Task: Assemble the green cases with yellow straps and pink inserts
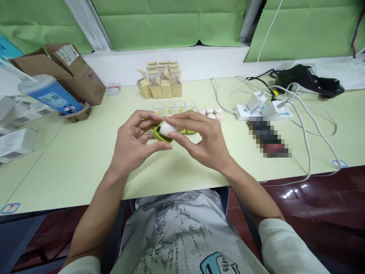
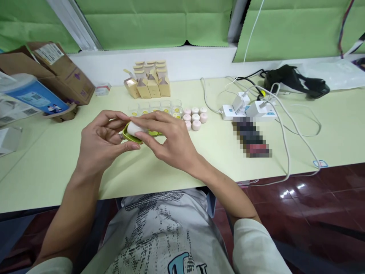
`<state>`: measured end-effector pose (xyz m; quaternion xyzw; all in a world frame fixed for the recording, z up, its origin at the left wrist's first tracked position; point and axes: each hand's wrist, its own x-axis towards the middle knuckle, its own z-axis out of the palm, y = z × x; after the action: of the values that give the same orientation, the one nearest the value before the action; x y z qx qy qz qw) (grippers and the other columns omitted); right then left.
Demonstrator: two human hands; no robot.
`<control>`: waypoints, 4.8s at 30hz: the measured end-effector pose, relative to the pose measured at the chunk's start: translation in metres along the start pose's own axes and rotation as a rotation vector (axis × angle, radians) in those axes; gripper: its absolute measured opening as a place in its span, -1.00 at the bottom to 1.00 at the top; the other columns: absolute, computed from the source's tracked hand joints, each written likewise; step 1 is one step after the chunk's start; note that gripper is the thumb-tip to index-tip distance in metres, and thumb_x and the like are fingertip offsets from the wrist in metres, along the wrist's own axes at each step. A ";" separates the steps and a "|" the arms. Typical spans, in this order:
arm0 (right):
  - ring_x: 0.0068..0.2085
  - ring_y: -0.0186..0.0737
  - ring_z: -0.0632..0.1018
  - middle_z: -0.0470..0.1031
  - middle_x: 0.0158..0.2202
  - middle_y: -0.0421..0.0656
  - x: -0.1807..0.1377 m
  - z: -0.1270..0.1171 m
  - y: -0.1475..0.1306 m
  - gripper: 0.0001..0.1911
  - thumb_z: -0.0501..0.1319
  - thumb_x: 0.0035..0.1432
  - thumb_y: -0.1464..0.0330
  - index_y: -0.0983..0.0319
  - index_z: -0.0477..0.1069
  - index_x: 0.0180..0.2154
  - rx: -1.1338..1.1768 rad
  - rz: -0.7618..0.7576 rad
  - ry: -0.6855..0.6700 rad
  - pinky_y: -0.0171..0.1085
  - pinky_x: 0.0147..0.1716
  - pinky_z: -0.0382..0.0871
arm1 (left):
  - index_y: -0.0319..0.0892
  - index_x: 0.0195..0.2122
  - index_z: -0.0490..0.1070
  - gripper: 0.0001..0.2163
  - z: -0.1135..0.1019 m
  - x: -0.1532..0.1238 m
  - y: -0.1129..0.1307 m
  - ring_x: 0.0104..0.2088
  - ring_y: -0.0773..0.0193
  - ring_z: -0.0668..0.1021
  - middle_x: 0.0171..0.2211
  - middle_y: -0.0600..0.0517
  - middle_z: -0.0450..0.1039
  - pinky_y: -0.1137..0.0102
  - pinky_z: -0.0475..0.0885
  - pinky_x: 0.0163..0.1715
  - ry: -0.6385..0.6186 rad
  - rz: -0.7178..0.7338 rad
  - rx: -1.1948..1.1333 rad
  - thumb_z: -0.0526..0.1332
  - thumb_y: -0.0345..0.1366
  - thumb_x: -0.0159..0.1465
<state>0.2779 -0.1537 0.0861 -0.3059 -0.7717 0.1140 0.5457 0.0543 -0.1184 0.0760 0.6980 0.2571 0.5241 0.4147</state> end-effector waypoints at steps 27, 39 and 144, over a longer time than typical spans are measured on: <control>-0.08 -0.10 0.83 0.82 -0.03 -0.18 -0.007 0.016 -0.007 -0.71 0.32 0.40 0.47 0.07 0.76 -0.01 -0.142 -0.050 0.237 -0.09 -0.08 0.87 | 0.06 0.17 0.62 -0.38 0.010 -0.004 0.007 0.11 0.02 0.66 0.09 -0.09 0.60 0.27 0.73 -0.15 0.028 0.202 0.258 0.70 0.01 0.12; -0.05 -0.08 0.83 0.82 -0.02 -0.20 -0.011 0.018 0.003 -0.68 0.32 0.38 0.47 0.02 0.76 0.01 -0.236 -0.126 0.208 -0.06 0.02 0.83 | 0.12 0.00 0.76 -0.71 0.010 -0.007 0.019 -0.01 0.10 0.70 -0.02 0.01 0.70 0.28 0.75 -0.28 0.096 0.269 0.391 0.60 -0.20 0.25; -0.04 -0.09 0.66 0.63 -0.05 0.00 -0.003 0.010 0.016 -0.75 0.10 0.57 0.44 0.19 0.56 -0.09 -0.299 -0.063 -0.112 -0.17 -0.17 0.61 | -0.13 -0.06 0.62 -0.66 -0.074 -0.029 -0.067 -0.01 0.10 0.68 -0.01 -0.11 0.67 0.19 0.65 0.08 0.144 -0.269 0.717 0.36 0.03 0.36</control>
<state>0.2756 -0.1413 0.0713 -0.3527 -0.8185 -0.0026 0.4535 -0.0194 -0.0834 0.0124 0.7201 0.5416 0.3898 0.1904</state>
